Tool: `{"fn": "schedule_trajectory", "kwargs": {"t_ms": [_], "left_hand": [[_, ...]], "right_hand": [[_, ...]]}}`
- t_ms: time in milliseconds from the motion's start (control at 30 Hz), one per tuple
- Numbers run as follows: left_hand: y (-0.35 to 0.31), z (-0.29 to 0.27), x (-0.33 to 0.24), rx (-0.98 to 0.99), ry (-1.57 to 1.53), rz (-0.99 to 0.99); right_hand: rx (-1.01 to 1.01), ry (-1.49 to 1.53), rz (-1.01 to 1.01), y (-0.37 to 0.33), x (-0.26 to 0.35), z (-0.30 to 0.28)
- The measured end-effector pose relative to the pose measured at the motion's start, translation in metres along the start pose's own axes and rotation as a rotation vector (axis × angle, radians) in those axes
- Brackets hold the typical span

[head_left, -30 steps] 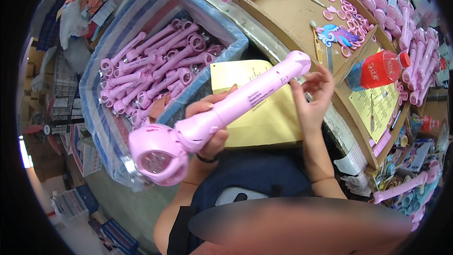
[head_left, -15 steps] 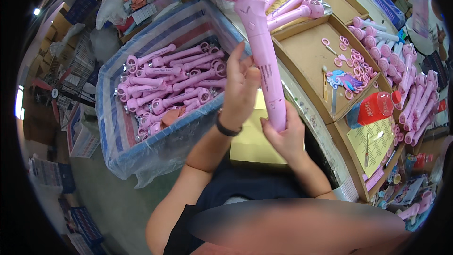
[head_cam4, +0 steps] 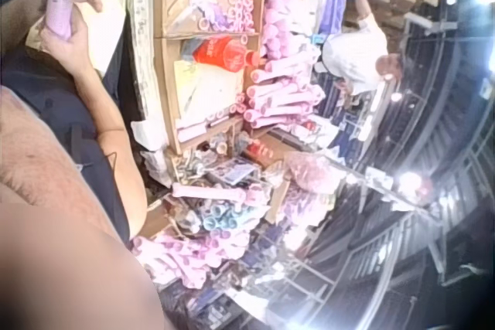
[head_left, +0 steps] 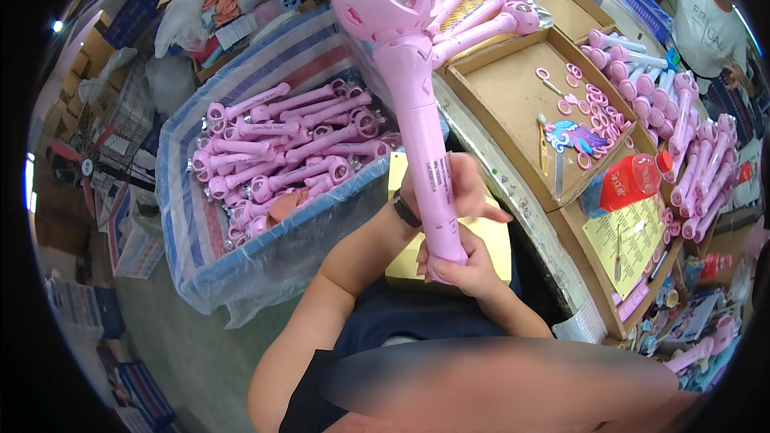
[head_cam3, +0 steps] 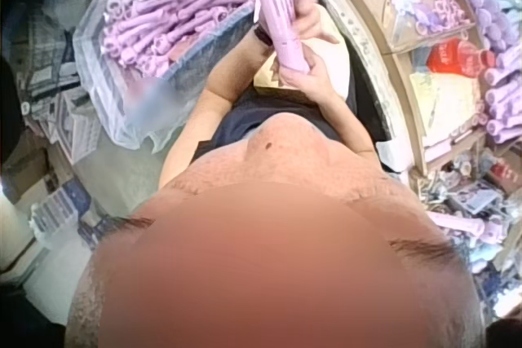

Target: The person assembles pink bubble-blower toys at a workbench. They use a small metal blade to trim excess plastic from the handle, insert a small pink plastic piece, and secure it with a screwdriver. The finished unit is placed into a bin with other completed toys.

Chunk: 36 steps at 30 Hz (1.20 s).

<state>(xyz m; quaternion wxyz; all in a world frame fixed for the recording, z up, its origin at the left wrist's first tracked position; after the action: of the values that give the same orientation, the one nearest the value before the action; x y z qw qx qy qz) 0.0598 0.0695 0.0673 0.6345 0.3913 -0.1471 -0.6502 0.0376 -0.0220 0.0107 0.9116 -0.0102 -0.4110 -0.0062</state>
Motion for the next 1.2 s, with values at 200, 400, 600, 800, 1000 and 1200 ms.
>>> {"fn": "schedule_trajectory", "kwargs": {"t_ms": [200,400,600,800,1000,1200], "left_hand": [[-0.045,-0.017,-0.009,-0.874,0.618,0.141],[-0.057,0.013,-0.007,-1.16,1.262,0.294],[-0.016,0.023,0.014,-0.311,0.338,0.252],[0.005,0.019,0.026,-0.644,1.269,0.146],[-0.01,0.013,0.009,-0.587,1.792,-0.022],[-0.077,0.014,-0.011,-1.106,1.604,0.025]], "right_hand": [[-0.181,-0.393,-0.15,-0.007,0.005,-0.016],[-0.357,-0.765,-0.209,-0.015,-0.001,-0.027],[0.144,-0.157,0.035,-0.041,-0.002,-0.017],[-0.141,-0.304,-0.091,-0.088,0.044,-0.041],[-0.832,-0.466,-0.647,-0.203,0.195,-0.106],[-1.427,-0.595,-0.623,-0.247,0.353,-0.25]]}}
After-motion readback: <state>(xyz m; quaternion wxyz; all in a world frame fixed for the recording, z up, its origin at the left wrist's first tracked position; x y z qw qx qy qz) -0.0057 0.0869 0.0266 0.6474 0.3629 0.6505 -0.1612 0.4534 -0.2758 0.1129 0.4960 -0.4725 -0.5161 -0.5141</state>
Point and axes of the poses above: each hand's wrist, its own y-axis towards the middle knuckle, its own z-axis out of the palm, x = y × z, the point moved 6 cm from there along y, towards the middle knuckle, and after that the axes turned 1 degree about y, right-handed, at the moved point
